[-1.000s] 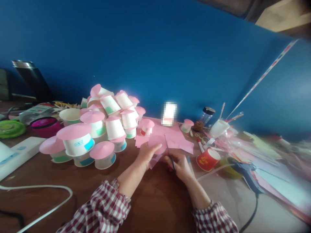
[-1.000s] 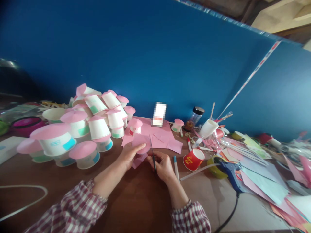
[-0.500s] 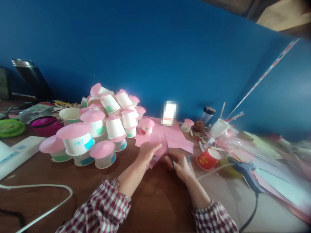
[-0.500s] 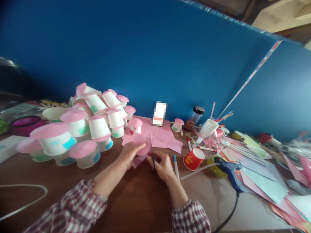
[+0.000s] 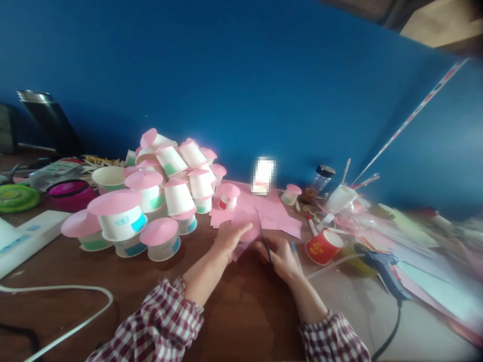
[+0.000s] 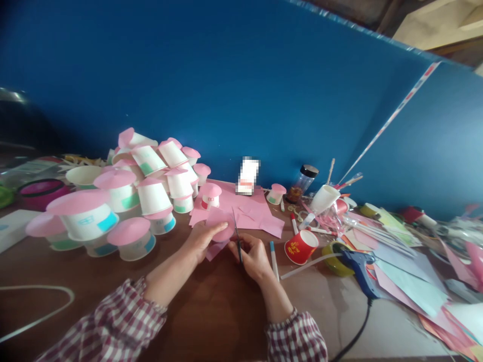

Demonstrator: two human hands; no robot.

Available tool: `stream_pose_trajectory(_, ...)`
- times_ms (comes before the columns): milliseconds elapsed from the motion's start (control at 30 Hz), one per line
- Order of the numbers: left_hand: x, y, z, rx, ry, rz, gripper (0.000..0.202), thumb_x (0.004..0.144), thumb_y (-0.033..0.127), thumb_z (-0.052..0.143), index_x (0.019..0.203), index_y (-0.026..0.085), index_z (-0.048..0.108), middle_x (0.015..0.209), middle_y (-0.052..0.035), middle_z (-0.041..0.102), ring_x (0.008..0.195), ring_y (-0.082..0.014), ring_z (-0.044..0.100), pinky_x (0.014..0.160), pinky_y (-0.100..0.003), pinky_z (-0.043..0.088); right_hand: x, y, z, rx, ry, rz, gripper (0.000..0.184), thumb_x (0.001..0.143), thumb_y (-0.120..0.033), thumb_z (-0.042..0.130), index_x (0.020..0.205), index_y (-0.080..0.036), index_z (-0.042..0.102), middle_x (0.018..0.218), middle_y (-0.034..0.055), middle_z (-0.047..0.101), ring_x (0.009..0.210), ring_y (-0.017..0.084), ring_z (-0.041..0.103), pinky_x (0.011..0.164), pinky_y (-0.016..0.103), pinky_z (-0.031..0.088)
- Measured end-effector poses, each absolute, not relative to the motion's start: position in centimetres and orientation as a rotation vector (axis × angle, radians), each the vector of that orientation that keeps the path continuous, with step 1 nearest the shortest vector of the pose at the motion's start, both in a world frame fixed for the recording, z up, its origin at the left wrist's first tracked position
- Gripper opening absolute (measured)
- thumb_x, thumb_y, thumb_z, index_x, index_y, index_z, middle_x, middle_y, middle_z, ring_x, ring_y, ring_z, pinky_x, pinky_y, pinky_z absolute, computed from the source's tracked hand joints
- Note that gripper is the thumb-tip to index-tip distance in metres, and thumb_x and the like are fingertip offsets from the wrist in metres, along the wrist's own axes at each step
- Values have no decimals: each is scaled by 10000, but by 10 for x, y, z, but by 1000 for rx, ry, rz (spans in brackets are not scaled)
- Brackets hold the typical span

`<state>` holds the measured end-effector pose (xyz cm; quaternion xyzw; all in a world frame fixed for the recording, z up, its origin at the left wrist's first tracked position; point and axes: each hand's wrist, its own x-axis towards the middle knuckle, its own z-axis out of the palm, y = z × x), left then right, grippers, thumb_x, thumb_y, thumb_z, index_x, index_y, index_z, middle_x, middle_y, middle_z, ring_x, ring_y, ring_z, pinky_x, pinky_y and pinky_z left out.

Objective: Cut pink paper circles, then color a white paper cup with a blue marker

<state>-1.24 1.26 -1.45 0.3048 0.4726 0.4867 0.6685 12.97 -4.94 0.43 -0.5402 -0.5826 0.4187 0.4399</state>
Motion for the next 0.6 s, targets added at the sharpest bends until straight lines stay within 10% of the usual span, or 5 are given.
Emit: stream_pose_trajectory(600, -13, 15, -16, 828, 1018, 1087, 442, 542, 397, 785, 835, 91, 662, 793, -132, 691, 713, -245, 652, 591, -324, 501, 129, -50, 10, -1419, -1461, 990, 309, 704, -419, 671, 822, -134, 690, 492, -37, 502, 433, 86, 425, 410, 199, 360)
